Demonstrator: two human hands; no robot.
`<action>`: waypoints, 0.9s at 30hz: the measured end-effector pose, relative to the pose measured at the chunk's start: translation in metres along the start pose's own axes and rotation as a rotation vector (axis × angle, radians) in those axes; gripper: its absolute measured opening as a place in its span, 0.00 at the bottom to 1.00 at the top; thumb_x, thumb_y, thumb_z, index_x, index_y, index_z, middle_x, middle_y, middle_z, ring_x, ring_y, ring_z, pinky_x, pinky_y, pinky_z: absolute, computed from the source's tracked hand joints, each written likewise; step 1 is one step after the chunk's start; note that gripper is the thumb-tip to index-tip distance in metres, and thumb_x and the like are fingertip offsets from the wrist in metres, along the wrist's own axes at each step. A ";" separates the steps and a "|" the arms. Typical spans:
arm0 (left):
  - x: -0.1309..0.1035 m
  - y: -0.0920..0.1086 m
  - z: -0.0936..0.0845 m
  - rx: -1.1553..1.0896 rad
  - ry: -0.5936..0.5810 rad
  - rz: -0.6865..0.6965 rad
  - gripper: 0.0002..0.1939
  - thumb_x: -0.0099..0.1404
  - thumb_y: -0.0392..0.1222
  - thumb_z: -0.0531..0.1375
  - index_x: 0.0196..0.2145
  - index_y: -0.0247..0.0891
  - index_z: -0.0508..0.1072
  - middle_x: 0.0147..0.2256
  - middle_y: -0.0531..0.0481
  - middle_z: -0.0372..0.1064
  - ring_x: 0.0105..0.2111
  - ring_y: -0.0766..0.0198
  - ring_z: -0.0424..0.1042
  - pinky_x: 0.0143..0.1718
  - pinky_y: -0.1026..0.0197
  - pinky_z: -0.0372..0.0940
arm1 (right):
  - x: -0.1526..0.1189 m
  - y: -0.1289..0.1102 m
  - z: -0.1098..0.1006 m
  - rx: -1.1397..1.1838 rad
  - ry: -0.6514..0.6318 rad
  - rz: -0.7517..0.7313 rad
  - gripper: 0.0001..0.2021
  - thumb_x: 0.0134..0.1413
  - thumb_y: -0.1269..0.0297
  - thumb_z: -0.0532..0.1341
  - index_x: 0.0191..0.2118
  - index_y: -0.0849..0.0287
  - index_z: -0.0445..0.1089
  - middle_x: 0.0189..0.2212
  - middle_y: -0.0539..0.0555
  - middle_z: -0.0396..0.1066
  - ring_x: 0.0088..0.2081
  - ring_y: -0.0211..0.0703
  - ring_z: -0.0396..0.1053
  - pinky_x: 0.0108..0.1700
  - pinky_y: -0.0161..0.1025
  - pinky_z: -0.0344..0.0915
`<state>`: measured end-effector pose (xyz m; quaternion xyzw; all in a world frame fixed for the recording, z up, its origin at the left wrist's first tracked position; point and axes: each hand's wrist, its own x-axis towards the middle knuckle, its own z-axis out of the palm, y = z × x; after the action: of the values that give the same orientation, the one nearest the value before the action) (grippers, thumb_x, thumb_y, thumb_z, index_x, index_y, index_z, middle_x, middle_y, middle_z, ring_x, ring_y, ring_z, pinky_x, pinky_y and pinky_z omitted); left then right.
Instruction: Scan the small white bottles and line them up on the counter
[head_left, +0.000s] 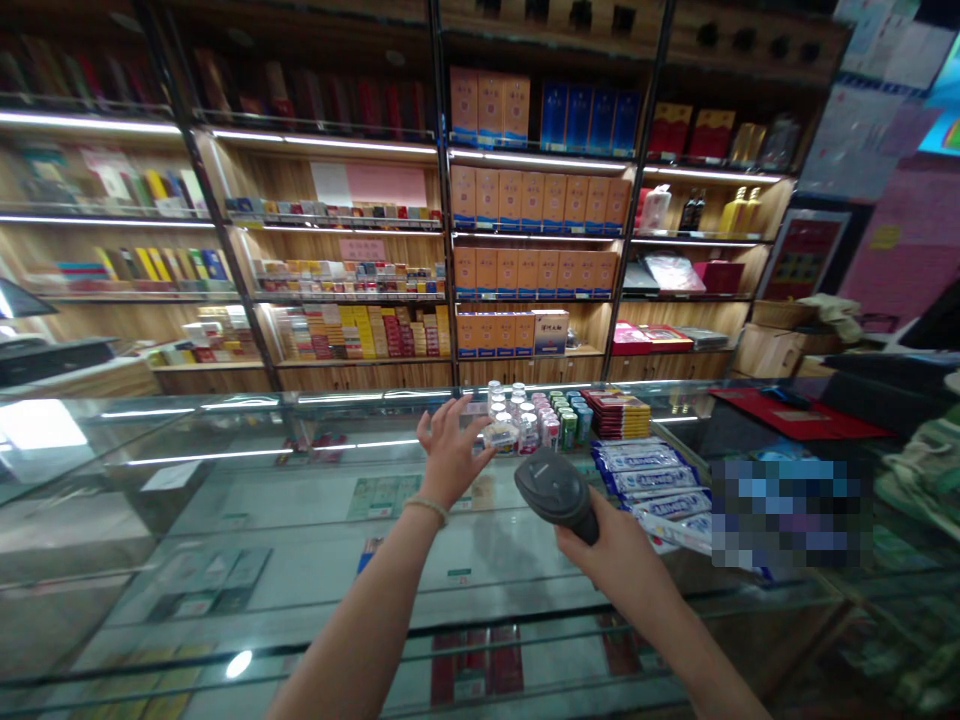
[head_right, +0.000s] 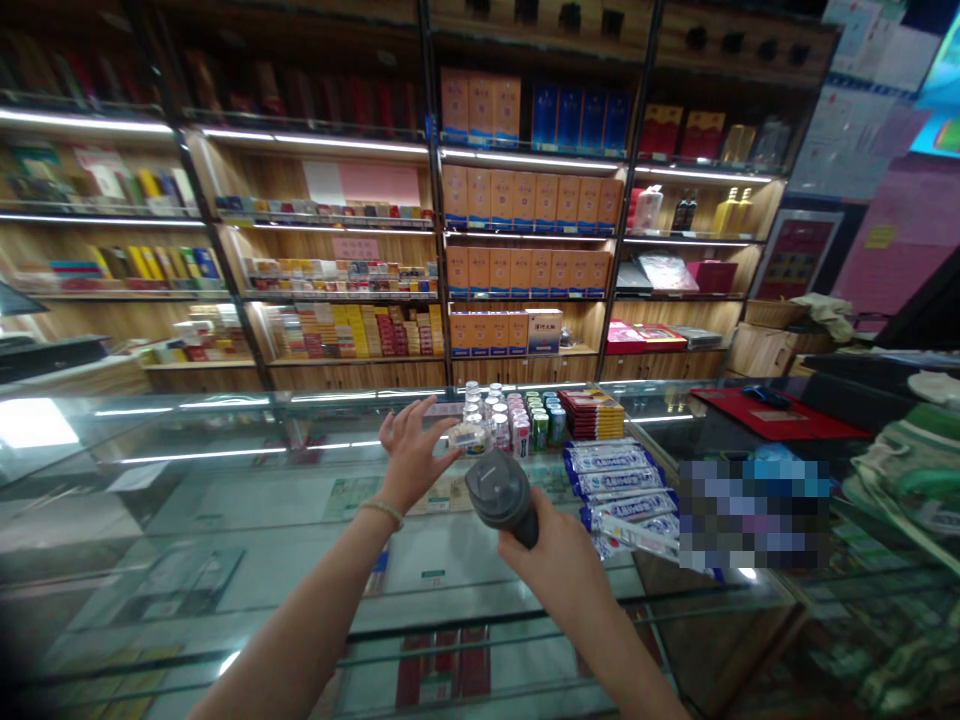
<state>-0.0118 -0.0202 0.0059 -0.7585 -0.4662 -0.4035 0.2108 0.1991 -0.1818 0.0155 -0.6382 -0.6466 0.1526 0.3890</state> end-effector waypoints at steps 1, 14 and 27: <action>0.000 0.000 0.000 -0.003 -0.007 0.001 0.20 0.57 0.50 0.69 0.48 0.52 0.78 0.64 0.45 0.60 0.65 0.44 0.57 0.66 0.36 0.40 | 0.000 -0.001 0.000 -0.014 0.014 -0.008 0.16 0.51 0.62 0.62 0.47 0.54 0.73 0.31 0.52 0.79 0.34 0.49 0.76 0.33 0.36 0.63; 0.001 0.001 -0.003 -0.012 -0.010 -0.019 0.20 0.57 0.51 0.70 0.47 0.52 0.78 0.64 0.44 0.61 0.65 0.44 0.56 0.66 0.35 0.39 | 0.020 -0.008 -0.010 -0.364 0.097 -0.253 0.15 0.51 0.65 0.62 0.47 0.57 0.73 0.51 0.59 0.77 0.52 0.55 0.74 0.50 0.46 0.68; 0.000 -0.002 -0.001 -0.010 -0.023 -0.030 0.20 0.56 0.50 0.70 0.47 0.53 0.78 0.64 0.45 0.60 0.65 0.44 0.56 0.66 0.37 0.39 | 0.026 0.022 0.031 -0.548 0.031 -0.476 0.13 0.50 0.63 0.65 0.43 0.62 0.75 0.70 0.62 0.52 0.71 0.60 0.45 0.69 0.58 0.49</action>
<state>-0.0138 -0.0198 0.0060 -0.7570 -0.4780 -0.4003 0.1958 0.1963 -0.1445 -0.0118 -0.5525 -0.7881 -0.1309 0.2378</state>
